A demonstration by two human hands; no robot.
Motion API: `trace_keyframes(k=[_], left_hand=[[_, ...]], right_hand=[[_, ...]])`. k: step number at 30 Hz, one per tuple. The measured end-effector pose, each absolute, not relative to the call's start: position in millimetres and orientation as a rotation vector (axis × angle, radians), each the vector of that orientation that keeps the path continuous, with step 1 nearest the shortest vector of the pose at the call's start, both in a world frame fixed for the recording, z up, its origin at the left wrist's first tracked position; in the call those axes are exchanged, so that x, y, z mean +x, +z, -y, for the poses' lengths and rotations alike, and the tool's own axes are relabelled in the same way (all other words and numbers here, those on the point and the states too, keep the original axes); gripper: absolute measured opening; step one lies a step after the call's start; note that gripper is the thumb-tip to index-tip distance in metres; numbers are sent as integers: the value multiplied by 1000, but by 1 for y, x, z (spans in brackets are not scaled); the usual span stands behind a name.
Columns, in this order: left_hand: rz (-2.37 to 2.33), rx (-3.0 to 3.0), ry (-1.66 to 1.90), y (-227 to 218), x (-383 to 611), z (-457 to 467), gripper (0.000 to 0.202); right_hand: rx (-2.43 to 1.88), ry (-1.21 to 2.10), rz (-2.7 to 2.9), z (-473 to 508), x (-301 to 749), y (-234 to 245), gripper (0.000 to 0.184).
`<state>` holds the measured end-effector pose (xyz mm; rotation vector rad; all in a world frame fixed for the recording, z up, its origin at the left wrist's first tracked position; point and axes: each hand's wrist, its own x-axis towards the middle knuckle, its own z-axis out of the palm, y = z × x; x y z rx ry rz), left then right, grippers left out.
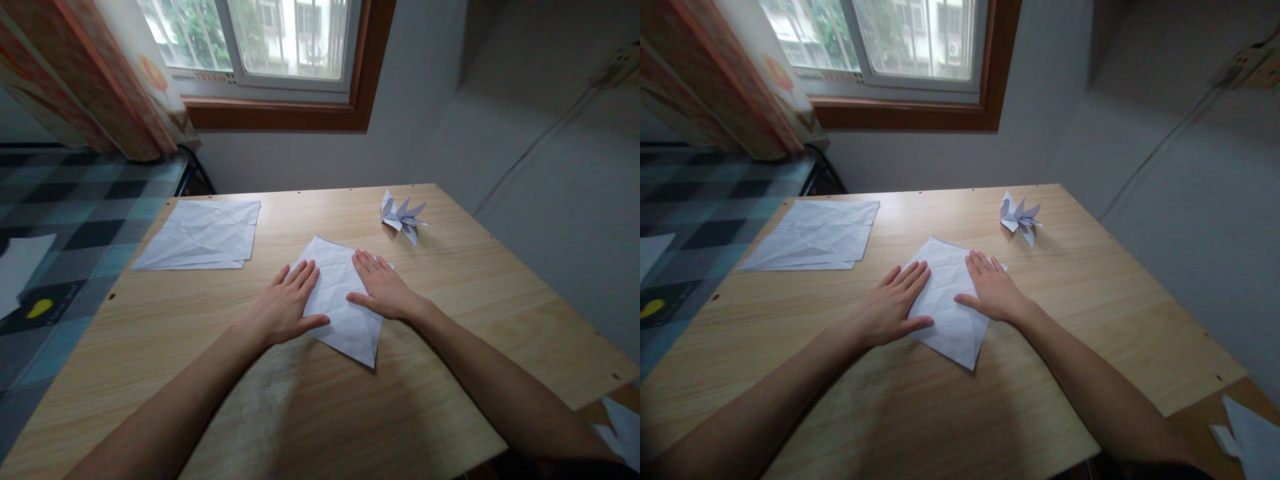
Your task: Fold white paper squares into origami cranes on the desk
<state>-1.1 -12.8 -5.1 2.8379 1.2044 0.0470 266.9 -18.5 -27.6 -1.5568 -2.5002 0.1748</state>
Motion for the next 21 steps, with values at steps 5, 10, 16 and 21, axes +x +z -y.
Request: trace_keyframes(k=[5, 10, 16, 21], left_hand=[[-1268, 2819, 42, -5, -6, 10, 99], [-1343, 2803, 128, -10, -8, 10, 98], [-1391, 2795, 167, -12, -8, 10, 94], [-1413, 2785, 155, -11, -7, 11, 96]], right_hand=[[-1665, 224, 2206, 5, 288, -33, 79], [-1453, 656, 1529, -4, 289, -25, 55], [-1218, 1166, 695, -8, 294, -10, 48], [-1091, 1349, 519, -7, 296, -2, 29]])
